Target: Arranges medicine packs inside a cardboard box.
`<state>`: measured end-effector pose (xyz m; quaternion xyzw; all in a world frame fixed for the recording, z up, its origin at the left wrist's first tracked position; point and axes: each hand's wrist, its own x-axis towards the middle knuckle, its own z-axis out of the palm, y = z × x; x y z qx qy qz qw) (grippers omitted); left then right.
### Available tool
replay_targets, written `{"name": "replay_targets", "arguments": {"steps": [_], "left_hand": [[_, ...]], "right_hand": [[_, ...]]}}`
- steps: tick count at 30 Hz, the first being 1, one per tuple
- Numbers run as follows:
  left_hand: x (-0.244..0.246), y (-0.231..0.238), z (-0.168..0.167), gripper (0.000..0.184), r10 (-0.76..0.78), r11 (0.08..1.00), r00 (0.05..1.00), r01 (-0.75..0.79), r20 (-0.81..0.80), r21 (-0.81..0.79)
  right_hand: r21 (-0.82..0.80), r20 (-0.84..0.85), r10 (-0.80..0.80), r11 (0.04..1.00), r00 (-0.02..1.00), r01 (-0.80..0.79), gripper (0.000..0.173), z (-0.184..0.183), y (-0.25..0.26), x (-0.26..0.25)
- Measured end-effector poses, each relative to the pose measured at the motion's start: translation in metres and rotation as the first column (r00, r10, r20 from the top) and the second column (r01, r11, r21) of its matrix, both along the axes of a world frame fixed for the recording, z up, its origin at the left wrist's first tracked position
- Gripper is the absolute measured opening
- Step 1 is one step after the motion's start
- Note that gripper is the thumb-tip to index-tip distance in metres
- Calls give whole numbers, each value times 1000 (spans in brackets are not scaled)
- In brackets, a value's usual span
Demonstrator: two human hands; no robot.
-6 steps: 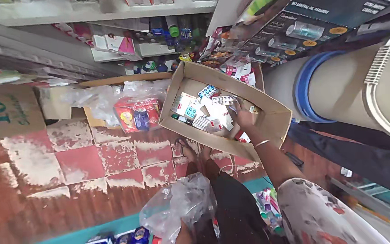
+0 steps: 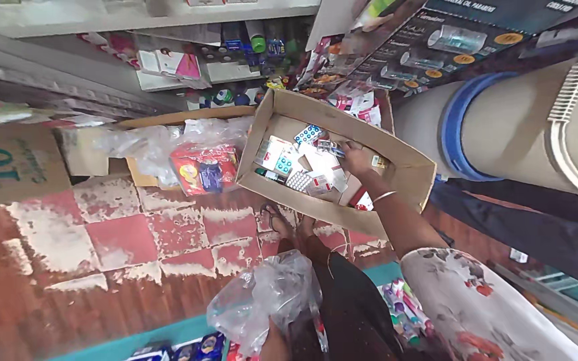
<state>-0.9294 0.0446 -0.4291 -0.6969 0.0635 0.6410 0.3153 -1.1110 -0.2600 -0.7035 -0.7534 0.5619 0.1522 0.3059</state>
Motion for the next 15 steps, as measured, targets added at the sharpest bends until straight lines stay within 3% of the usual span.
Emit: {"name": "replay_targets", "arguments": {"steps": [3,8,9,13,15], "left_hand": [[-20,8,-1,51,-63,986,986,85,153,-145],[-1,-9,26,49,88,992,996,-87,7,-91],[2,-12,34,49,108,987,994,-107,5,-121],[0,-14,15,52,86,995,996,-85,14,-45],[-4,-4,-2,52,83,996,996,-83,-17,17]], "right_hand": [[11,-30,-162,987,986,162,57,30,26,-30],[90,-233,-281,947,931,308,72,61,58,-73],[67,-213,-283,951,935,303,72,63,58,-70],[-8,41,-176,984,984,177,49,42,45,-13],[-27,158,-111,993,981,117,53,15,29,25]]}}
